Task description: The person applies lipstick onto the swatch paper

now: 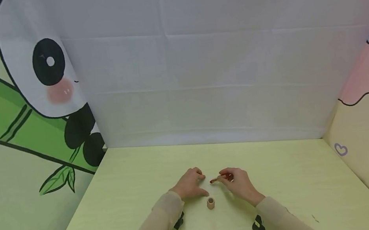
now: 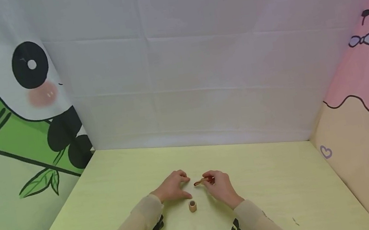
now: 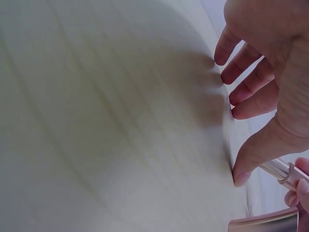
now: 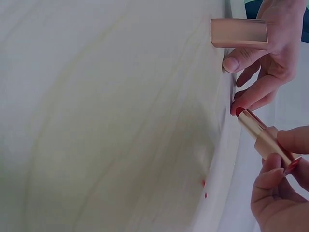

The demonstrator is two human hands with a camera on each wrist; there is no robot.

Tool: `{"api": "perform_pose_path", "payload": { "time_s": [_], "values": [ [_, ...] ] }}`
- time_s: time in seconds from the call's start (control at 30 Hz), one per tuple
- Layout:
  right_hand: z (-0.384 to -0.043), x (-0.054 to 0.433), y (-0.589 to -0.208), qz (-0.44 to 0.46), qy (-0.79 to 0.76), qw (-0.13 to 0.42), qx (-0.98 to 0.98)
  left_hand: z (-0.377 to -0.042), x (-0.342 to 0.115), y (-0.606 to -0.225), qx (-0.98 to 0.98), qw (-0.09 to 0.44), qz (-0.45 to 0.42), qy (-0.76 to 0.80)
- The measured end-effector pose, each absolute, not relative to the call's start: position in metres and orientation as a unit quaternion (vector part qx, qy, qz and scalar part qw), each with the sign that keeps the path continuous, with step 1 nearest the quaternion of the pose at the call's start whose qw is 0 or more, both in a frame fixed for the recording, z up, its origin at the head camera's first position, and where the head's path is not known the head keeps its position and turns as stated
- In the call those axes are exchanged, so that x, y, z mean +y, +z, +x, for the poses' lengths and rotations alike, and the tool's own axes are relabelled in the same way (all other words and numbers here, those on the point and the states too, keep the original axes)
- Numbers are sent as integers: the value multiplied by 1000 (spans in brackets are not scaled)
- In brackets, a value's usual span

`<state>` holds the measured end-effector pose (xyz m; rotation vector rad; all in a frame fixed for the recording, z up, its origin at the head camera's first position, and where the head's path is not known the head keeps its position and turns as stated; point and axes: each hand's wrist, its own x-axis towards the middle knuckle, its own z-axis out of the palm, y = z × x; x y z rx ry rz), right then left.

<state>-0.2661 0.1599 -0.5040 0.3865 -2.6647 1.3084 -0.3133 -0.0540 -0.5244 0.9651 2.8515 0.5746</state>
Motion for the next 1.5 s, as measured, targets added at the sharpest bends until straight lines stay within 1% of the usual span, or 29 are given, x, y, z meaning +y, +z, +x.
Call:
{"api": "perform_pose_path", "payload": {
  "time_s": [0.27,0.77,1.03,1.5],
  "values": [
    [-267,158,-507,137,429,76,-890,-311,-54,-522,932,41,308,187],
    [-266,150,-500,149,424,66,-891,-311,-55,-525,931,39,301,203],
    [-267,152,-505,144,412,73,-897,-311,-55,-523,931,39,306,198],
    [-266,152,-504,140,396,56,-906,-309,-55,-518,932,48,298,200]
  ]
}}
